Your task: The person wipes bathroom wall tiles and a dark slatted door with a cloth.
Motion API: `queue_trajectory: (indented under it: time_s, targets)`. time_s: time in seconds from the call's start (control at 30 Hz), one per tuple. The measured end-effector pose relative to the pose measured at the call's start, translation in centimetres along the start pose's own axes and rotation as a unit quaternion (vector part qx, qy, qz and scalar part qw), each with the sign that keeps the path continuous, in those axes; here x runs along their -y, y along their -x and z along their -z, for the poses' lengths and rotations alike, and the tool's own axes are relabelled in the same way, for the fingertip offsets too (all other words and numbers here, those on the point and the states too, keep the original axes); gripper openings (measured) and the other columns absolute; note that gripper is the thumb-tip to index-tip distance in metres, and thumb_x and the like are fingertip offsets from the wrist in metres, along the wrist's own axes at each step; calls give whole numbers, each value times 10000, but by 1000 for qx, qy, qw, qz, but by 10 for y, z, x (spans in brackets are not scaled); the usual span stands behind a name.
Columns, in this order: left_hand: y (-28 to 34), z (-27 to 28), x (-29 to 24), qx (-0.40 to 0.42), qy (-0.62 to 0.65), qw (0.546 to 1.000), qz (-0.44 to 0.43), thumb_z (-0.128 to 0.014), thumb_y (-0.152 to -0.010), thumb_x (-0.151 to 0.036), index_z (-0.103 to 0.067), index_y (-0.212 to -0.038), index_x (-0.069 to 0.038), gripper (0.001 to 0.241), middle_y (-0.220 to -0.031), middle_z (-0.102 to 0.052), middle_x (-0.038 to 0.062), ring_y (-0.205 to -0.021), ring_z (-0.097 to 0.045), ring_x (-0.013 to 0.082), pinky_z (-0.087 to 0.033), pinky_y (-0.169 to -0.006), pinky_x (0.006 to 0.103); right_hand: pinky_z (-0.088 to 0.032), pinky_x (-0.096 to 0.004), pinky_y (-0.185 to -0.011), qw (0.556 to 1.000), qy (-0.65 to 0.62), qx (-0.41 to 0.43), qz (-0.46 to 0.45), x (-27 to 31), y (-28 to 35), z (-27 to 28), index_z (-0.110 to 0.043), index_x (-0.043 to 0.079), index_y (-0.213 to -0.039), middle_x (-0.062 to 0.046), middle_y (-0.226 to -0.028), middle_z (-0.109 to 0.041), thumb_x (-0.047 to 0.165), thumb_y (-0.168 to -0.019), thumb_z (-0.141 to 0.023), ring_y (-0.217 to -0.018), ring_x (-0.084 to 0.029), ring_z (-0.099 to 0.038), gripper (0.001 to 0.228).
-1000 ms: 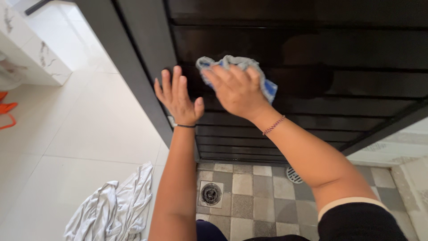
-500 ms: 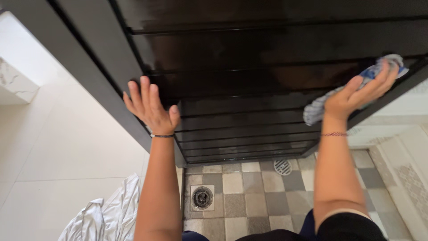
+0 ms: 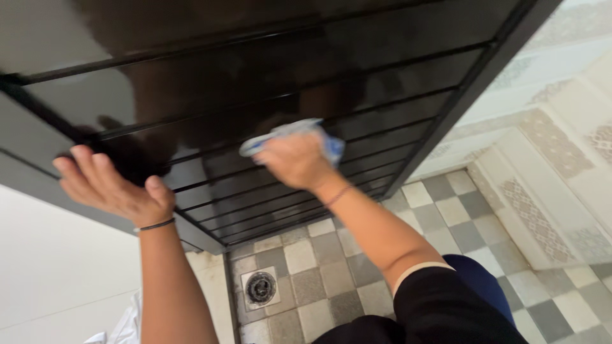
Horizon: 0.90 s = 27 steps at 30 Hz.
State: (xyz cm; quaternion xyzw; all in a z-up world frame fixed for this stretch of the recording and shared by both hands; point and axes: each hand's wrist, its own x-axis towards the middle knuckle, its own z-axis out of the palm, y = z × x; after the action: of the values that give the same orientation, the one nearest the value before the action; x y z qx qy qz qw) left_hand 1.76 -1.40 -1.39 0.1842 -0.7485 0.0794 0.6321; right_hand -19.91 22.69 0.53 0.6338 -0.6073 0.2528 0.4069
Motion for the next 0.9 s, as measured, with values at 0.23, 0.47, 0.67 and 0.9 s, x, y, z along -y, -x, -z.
queue_trajectory:
  time_s: [0.23, 0.47, 0.67, 0.9]
  targets:
    - [-2, -1, 2, 14, -22, 1000, -7, -338, -1109, -508, -308, -1626, -88, 667, -1680, -358, 154, -1590, -215, 403, -150, -1300, 579, -407, -529, -1065, 939, 195, -152, -240, -152, 117, 107, -599, 26, -1206, -193, -1222, -617, 107, -1070, -548, -1179, -396, -546, 166]
    - [20, 6, -73, 83, -1, 990, 116, -636, -854, -135, -204, -1654, -69, 911, -1740, -198, 248, -1640, -83, 459, 203, -1187, 660, -478, -329, -940, 829, -275, -278, -399, -65, 84, 78, -568, 6, -1205, -79, -1127, -594, 142, -1108, -476, -1013, -165, -547, 190]
    - [92, 16, -259, 161, 431, 876, 145, -544, -1034, -470, -374, -1542, 16, 724, -1660, -202, 304, -1535, -238, 525, -205, -1263, 558, -415, -349, -1157, 689, -639, -74, -332, 55, 47, 67, -539, -21, -1407, -113, -1392, -598, 489, -1129, -320, -1296, -208, -559, 621]
    - [57, 1, -245, 80, 301, 916, 254, -577, -1000, -31, -586, -1423, -48, 423, -1439, -584, 189, -1367, -569, 373, -426, -1203, 431, -537, -462, -1150, 878, -400, -128, -228, -10, 54, 99, -425, -51, -1495, -193, -1535, -437, 613, -1099, -412, -1380, -328, -613, 773]
